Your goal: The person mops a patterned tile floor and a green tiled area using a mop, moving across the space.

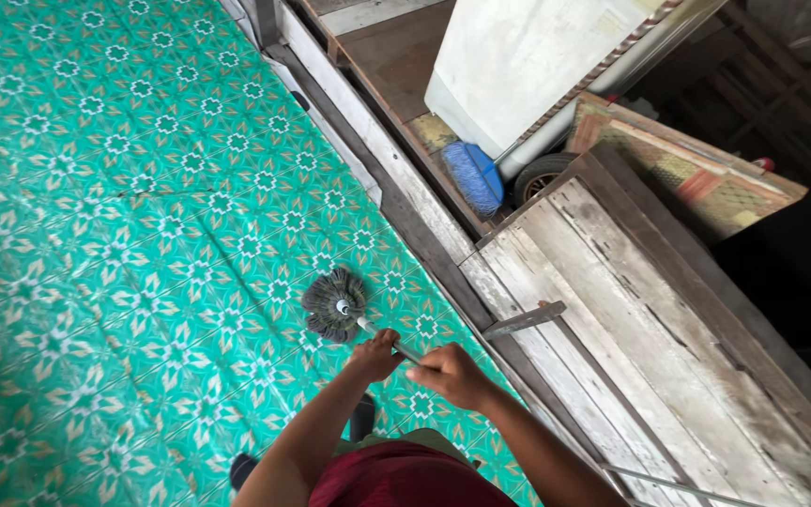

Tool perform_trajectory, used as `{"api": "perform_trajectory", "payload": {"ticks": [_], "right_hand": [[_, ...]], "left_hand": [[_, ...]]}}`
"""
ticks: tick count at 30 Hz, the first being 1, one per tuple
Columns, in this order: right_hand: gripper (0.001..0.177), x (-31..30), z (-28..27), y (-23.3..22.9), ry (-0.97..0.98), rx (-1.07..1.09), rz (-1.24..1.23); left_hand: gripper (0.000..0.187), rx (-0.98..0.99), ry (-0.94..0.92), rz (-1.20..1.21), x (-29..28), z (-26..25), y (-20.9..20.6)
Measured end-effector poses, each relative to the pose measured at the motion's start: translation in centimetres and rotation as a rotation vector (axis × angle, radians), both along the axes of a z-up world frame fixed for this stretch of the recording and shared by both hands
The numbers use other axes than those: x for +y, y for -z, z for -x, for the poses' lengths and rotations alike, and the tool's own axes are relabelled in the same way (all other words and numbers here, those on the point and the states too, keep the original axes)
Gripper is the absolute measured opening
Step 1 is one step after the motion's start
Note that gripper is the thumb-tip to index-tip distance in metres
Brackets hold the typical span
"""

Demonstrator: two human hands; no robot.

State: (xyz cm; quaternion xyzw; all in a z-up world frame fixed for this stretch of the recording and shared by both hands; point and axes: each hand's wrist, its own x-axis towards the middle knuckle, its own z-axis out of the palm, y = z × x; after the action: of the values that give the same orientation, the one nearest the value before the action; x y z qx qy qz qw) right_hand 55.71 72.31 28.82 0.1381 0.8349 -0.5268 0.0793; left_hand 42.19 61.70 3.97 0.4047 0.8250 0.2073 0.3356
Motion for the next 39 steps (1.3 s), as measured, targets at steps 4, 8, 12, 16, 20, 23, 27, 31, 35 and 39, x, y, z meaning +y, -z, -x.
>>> {"api": "perform_trajectory", "payload": {"ticks": [4, 8, 12, 16, 20, 23, 27, 31, 35, 39], "right_hand": [[0.041, 1.0, 0.3, -0.3, -0.054, 0.079, 0.101], [0.029, 1.1, 2.1, -1.3, 0.111, -0.096, 0.391], [0.037, 0.3, 4.6, -0.4, 0.034, 0.017, 0.399], [0.051, -3.6, 8.1, 3.6, -0.076, 0.135, 0.547], [0.040, -12.3, 9.4, 8.0, 0.047, -0.209, 0.475], [0.051, -19.2, 11.8, 10.6, -0.155, -0.101, 0.580], [0.031, -29.1, 14.5, 13.9, -0.252, -0.337, 0.505], [0.047, -38.0, 15.5, 15.0, -0.521, -0.215, 0.694], [0.042, -44.9, 14.8, 13.6, -0.735, -0.232, 0.444], [0.045, -48.1, 13.9, 12.9, -0.923, -0.117, 0.337]], "left_hand": [[0.057, -0.028, -0.026, -0.028, -1.8, 0.2, -1.0], [0.058, -0.076, -0.086, -0.037, -4.4, 0.8, -2.7], [0.063, -0.048, -0.130, -0.008, -9.2, 1.9, -2.6], [0.064, -0.024, -0.220, 0.083, -16.8, 2.1, -0.5], [0.058, -0.122, -0.393, 0.113, -28.3, 1.0, 2.2], [0.055, -0.105, -0.563, 0.007, -36.2, 0.1, 3.4], [0.062, -0.087, -0.858, 0.170, -45.1, -1.7, 4.5], [0.076, -0.122, -1.105, 0.269, -51.8, -3.2, 4.5], [0.077, -0.099, -1.197, 0.322, -57.8, -6.0, 4.4], [0.075, -0.088, -1.246, 0.278, -60.6, -7.6, 3.8]]}}
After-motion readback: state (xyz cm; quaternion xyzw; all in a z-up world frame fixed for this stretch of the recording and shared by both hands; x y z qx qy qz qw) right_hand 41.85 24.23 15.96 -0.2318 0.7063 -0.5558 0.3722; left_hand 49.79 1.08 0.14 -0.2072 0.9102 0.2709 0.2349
